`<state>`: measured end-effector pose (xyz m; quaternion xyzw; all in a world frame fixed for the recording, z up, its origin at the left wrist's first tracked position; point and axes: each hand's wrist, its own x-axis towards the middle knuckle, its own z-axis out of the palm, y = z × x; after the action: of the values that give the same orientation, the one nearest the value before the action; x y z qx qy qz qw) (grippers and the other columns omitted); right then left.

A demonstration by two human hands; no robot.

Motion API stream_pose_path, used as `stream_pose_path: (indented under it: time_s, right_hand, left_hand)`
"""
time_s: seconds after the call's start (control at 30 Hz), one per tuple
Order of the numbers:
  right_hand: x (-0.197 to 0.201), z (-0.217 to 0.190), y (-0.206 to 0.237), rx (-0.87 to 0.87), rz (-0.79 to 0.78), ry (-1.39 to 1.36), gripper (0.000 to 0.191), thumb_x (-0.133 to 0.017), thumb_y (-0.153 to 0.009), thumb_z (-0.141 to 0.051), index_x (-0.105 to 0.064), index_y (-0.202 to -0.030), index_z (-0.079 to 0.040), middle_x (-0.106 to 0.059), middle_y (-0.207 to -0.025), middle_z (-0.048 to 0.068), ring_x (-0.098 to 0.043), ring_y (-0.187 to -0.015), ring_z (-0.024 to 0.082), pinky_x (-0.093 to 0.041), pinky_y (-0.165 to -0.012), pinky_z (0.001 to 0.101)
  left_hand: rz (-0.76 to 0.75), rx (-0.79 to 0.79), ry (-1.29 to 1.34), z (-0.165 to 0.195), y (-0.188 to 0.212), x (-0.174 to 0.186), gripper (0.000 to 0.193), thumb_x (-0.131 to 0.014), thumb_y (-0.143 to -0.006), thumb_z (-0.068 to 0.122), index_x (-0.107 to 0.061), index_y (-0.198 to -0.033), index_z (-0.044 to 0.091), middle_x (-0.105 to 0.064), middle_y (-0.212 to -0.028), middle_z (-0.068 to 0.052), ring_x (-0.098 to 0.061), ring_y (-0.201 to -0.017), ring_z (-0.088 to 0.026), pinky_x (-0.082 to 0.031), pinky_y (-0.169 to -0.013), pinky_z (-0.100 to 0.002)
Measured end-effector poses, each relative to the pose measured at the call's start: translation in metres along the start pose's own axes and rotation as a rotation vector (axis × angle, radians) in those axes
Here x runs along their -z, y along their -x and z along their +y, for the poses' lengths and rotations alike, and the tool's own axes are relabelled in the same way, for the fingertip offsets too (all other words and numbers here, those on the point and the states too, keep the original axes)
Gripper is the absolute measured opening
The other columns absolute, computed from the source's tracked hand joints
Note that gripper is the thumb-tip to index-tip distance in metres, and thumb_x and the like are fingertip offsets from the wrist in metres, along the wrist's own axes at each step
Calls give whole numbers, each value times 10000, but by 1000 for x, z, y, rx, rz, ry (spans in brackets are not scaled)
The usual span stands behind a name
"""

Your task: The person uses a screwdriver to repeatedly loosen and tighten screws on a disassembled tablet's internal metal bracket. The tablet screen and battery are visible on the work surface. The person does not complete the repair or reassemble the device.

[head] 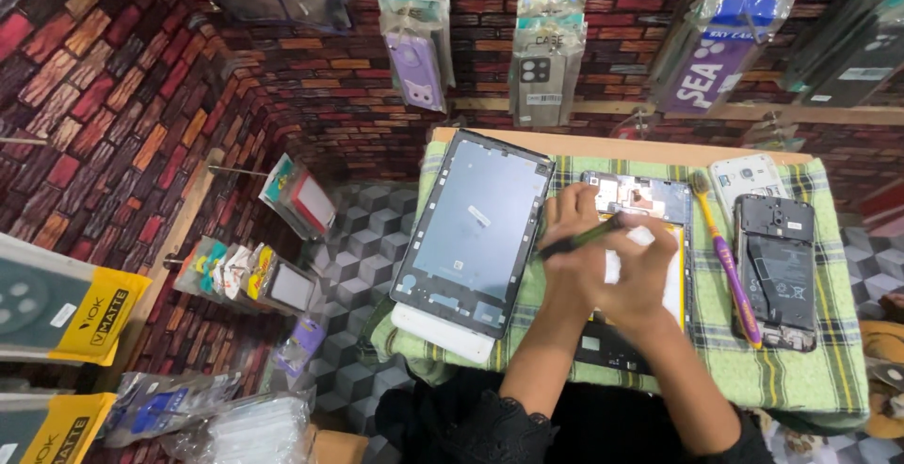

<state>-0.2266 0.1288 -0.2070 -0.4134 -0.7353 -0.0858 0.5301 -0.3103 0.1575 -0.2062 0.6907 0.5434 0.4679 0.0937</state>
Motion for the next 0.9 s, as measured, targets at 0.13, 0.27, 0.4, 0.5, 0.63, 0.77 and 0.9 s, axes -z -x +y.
stream_pose_path:
  time_s: [0.13,0.27,0.4,0.5,0.63,0.77,0.9]
  right_hand:
    - [-16,-56,-27,172,-26,-529,793,-821,-841,-74,-230,-1364,-156,-737,-1044,89,-528,-1186,310,-409,-1041,487]
    - [-31,-95,-41,228,-86,-474,761,-785,-833,-10,-220,-1330,-126,-756,-1038,92,-678,-949,290,-354,-955,576]
    - [-51,-105,-25,118,-196,-667,723,-737,-941,77,-185,-1361,-124,-715,-1166,147,-750,-972,238,-582,-853,325]
    - [-65,-97,-10,63,-231,-808,711,-725,-967,84,-192,-1396,-110,-692,-1187,130,-760,-1035,256,-621,-902,328]
    - [-60,-80,2,80,-167,-346,689,-826,-805,-187,-322,-1275,-201,-621,-1147,210,-500,-1300,382,-429,-1079,507]
    - [-51,-68,4,28,-198,-445,721,-786,-874,-181,-299,-1370,12,-748,-1007,2,-158,-1560,415,-127,-1264,574]
    - [-52,-72,9,-35,-246,-481,725,-808,-907,-159,-272,-1373,-16,-777,-1001,44,-438,-1429,283,-213,-1253,542]
  left_hand:
    - [-83,2,-60,-6,-2,6,433,-620,-850,54,-569,-1274,-19,-569,-1247,-176,-568,-1118,-339,-516,-962,-405]
    - [-25,1,-161,0,1,9,364,-595,-883,-14,-590,-1246,-5,-598,-1260,-133,-584,-1133,-318,-536,-923,-386]
    - [17,-30,-216,4,1,18,309,-605,-901,-39,-598,-1207,1,-615,-1268,-104,-592,-1142,-299,-546,-905,-369]
    - [-45,-36,-215,2,2,28,315,-620,-909,-20,-580,-1221,-11,-604,-1272,-119,-588,-1142,-304,-546,-903,-366]
    - [-96,-41,-295,-2,3,39,326,-623,-916,-15,-566,-1236,-12,-598,-1273,-123,-589,-1142,-299,-550,-909,-359]
    - [-133,-42,-346,-1,3,43,338,-626,-923,-10,-552,-1252,-13,-592,-1273,-127,-589,-1141,-294,-553,-916,-352]
    - [-171,-47,-368,5,3,41,350,-628,-929,-5,-537,-1267,-15,-586,-1273,-130,-590,-1140,-289,-556,-923,-345]
